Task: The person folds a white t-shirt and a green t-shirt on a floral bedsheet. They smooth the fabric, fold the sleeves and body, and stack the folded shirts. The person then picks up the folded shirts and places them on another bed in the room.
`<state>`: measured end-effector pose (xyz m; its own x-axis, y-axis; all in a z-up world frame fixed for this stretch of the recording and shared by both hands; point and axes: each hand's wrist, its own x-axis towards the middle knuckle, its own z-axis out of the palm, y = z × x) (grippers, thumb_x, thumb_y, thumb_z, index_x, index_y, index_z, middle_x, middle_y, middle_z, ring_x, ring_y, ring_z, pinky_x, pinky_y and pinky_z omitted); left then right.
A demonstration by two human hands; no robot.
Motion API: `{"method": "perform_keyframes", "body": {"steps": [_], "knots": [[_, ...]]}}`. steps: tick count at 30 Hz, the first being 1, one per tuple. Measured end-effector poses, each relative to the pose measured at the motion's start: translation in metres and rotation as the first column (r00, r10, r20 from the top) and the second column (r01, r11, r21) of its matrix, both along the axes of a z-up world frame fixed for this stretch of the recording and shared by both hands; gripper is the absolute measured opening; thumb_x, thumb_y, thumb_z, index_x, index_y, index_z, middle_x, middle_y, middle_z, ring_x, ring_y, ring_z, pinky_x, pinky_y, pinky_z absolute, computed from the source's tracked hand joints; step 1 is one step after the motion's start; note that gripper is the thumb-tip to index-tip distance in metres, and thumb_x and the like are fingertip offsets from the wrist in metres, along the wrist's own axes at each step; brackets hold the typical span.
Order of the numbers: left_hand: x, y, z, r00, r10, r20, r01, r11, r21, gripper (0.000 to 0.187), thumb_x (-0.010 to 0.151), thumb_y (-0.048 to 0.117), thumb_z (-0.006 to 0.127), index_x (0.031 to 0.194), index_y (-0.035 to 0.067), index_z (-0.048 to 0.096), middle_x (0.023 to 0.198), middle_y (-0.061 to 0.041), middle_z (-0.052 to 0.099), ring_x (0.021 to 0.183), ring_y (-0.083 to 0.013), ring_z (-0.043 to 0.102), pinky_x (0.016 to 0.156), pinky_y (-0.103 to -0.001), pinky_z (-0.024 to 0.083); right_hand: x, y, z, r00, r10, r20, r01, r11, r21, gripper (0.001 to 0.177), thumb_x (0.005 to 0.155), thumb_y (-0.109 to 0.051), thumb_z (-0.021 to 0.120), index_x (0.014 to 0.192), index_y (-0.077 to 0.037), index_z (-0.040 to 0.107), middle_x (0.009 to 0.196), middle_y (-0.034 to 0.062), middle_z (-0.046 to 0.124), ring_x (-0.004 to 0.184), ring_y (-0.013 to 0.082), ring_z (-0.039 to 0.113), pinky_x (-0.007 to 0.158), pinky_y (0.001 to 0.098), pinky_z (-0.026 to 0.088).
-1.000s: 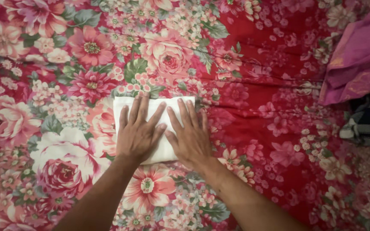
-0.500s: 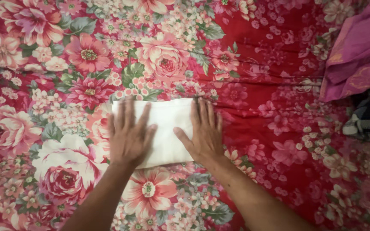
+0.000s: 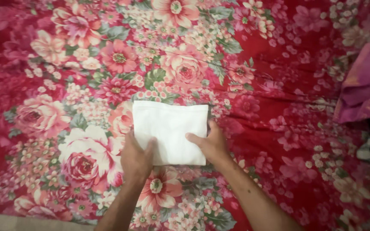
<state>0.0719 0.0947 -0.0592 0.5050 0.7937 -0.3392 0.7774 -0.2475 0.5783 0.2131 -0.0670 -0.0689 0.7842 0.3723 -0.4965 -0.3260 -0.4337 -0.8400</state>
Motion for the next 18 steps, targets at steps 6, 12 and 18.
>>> {"method": "perform_keyframes", "body": {"steps": [6,12,18], "knots": [[-0.001,0.013,-0.003,0.913,0.365,0.181,-0.143,0.704,-0.695,0.039,0.083,0.015,0.070,0.117,-0.005,0.069,0.098,-0.012,0.076,0.082,-0.0253,0.073,0.071,-0.040,0.059,0.002,-0.009,0.006,0.896,0.036,-0.444,0.049,0.983,0.179,0.044,0.078,-0.014,0.079,0.118,0.001,0.071,0.107,0.0119,0.079,0.091,0.0205,0.077,0.081,0.0371,0.063],[-0.007,0.009,0.025,0.910,0.392,0.134,-0.092,0.507,-0.857,0.038,0.083,0.006,0.068,0.118,-0.008,0.069,0.098,-0.014,0.074,0.082,-0.0248,0.072,0.071,-0.038,0.058,0.009,-0.032,0.022,0.865,0.060,-0.498,0.054,0.976,0.211,0.042,0.077,-0.006,0.072,0.118,0.005,0.070,0.105,0.0153,0.077,0.088,0.0249,0.076,0.079,0.0407,0.062],[-0.013,-0.020,0.093,0.851,0.497,0.172,-0.026,0.366,-0.930,0.046,0.080,0.004,0.069,0.125,-0.003,0.064,0.107,-0.012,0.076,0.091,-0.0222,0.075,0.077,-0.035,0.061,0.019,-0.049,0.081,0.854,0.139,-0.501,0.059,0.931,0.359,0.052,0.073,0.002,0.063,0.125,0.005,0.062,0.107,0.0138,0.072,0.092,0.0256,0.073,0.080,0.0418,0.062]]}}
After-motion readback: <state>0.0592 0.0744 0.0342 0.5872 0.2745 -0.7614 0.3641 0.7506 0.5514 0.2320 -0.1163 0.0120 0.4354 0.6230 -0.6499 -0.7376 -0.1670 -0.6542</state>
